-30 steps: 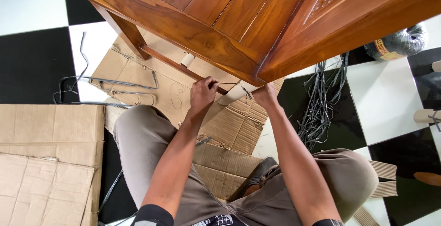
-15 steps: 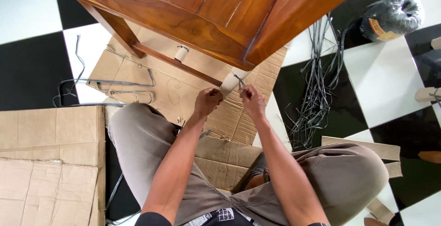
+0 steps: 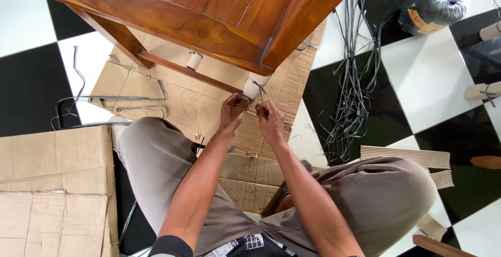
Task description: Wrap wooden table legs with cardboard and secure them with plastic ties
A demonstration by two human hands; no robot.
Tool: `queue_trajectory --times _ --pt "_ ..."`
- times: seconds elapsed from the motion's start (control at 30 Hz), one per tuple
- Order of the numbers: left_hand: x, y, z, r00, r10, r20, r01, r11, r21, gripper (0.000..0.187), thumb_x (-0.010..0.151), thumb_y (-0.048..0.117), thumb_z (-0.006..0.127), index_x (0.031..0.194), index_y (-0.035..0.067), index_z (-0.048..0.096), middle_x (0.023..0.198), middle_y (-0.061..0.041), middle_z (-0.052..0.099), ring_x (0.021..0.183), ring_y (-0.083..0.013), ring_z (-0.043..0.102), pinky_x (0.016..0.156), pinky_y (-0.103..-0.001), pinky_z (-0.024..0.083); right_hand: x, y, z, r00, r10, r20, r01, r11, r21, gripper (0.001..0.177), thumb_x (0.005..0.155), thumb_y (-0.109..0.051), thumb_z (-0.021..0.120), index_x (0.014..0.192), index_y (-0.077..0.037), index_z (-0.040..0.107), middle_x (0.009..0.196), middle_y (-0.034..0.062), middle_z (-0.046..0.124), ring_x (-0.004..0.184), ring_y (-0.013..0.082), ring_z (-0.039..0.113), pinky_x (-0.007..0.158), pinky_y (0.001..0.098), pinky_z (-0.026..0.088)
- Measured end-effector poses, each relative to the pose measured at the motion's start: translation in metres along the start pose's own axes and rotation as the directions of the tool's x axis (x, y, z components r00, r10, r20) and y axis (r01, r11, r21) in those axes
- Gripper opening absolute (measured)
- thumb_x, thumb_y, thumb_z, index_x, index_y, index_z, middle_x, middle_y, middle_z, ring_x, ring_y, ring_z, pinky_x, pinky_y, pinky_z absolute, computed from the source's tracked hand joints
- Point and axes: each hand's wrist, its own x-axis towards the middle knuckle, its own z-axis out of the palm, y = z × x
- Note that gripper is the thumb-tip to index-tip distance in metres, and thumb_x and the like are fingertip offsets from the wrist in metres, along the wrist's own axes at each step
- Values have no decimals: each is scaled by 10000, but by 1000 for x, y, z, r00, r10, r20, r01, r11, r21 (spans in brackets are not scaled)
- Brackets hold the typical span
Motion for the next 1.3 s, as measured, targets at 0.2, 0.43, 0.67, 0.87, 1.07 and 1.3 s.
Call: queue_trajectory --times 0.2,0.43,0.67,0.87,1.07,1.3 --pt "-1 -4 -9 980 -198 6 184 922 340 66 822 280 740 813 221 769 652 20 714 594 -71 640 591 -240 434 -23 -23 2 1000 22 -19 -23 999 -23 63 931 -169 737 926 -232 730 727 54 710 713 235 706 663 350 555" --pt "-23 42 -7 946 -324 0 318 929 187 126 795 284 842 821 175 785 738 -21 728 712 -109 512 682 -248 347 -31 -42 -6 994 -105 -28 105 994 -5 57 919 -124 736 897 -168 707 759 116 717 746 333 719 698 401 567" --pt "-21 39 -7 944 -319 77 305 939 157 143 788 215 849 855 99 799 718 -66 724 719 -122 581 714 -230 420 -34 -55 -12 983 -183 17 182 983 14 81 903 -124 744 894 -196 709 793 72 718 779 295 725 717 361 562" --pt "0 -6 -15 949 -314 30 261 836 484 252 774 459 851 918 253 832 808 -16 787 901 -280 743 823 -326 521 -25 -28 -12 987 -164 1 163 986 31 70 926 -171 714 859 -180 732 761 65 705 688 263 688 648 362 553" --pt "-1 -3 -19 950 -313 -4 243 731 638 221 774 471 796 938 328 835 841 17 792 943 -299 746 811 -354 552 -1 -12 -3 993 -51 -105 62 993 104 121 915 -266 739 928 -149 768 836 94 700 741 242 685 664 321 569" --pt "1 -11 -24 959 -277 55 154 676 721 243 749 270 705 951 299 838 868 -74 794 972 -408 732 838 -469 578 3 -37 -2 994 87 64 -90 995 42 244 839 -264 826 965 -65 761 903 183 687 850 359 717 704 394 604"
